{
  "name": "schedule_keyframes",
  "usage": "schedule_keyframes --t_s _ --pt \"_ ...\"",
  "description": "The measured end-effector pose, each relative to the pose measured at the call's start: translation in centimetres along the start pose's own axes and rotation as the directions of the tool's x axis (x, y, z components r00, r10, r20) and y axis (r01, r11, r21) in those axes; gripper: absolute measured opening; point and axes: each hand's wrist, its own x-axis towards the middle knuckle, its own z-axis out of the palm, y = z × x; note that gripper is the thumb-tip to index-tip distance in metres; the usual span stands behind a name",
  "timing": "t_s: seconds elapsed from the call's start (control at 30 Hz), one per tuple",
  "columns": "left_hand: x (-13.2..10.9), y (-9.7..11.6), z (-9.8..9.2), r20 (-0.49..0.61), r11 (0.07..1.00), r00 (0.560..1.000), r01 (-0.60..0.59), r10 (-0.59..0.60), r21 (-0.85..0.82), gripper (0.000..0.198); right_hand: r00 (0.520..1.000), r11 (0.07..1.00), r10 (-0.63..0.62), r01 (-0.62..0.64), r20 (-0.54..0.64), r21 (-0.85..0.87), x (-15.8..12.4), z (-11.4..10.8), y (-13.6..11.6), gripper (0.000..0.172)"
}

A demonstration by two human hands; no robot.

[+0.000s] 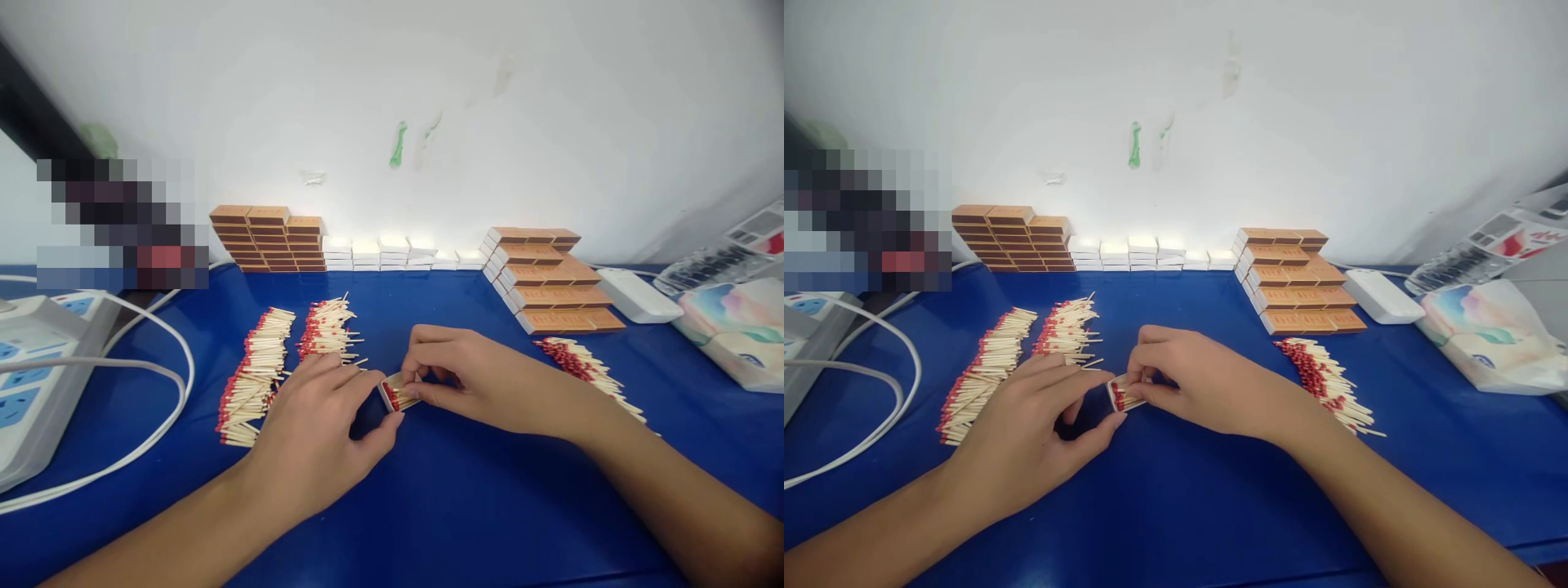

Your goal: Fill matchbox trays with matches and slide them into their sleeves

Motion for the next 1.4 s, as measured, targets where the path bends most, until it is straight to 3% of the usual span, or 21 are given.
schedule_keyframes --t_s 0.13,0.23,0.33,0.43,0.53,0.7,1.0,1.4 --pt "-0.2 0.4 -0.1 0.011 1.000 1.000 -0.021 0.021 -0.015 0.013 0.989 0.999 0.032 -0.036 -0.141 -0.023 0.1 -0.3 0.5 0.012" --pt "-0.7 1.2 0.0 0.017 0.989 0.990 -0.140 0.141 -0.043 0.017 0.966 0.999 0.033 -0.036 -0.255 -0.005 1.3 0.7 1.1 0.010" --pt "-1.4 1.8 0.3 0.035 0.957 0.963 -0.260 0.266 -0.128 0.023 0.966 1.000 -0.010 0.016 -0.259 0.022 3.4 2.5 1.5 0.005" --pt "-1.6 2.0 0.4 0.014 0.940 0.955 -0.288 0.295 -0.185 0.024 0.970 0.998 -0.056 0.052 -0.236 -0.020 5.2 4.0 1.2 0.013" --pt "-1.5 1.7 0.4 -0.009 0.940 0.956 -0.290 0.294 -0.179 0.023 0.978 0.998 -0.045 0.035 -0.204 -0.054 5.6 4.4 0.8 0.014" --pt "-1.1 1.2 0.5 -0.001 0.952 0.961 -0.275 0.277 -0.135 0.023 0.986 0.993 -0.002 -0.018 -0.167 -0.117 3.5 2.9 1.4 0.016" --pt "-0.3 0.0 0.1 -0.015 0.992 0.992 -0.122 0.122 -0.019 0.019 0.976 0.972 0.068 -0.111 -0.205 -0.206 1.1 -0.2 4.0 0.015" --pt "0.2 -0.3 -0.1 -0.051 0.994 0.993 -0.108 0.110 0.028 0.017 0.985 0.971 0.050 -0.087 -0.167 -0.223 0.9 -0.3 4.0 0.014"
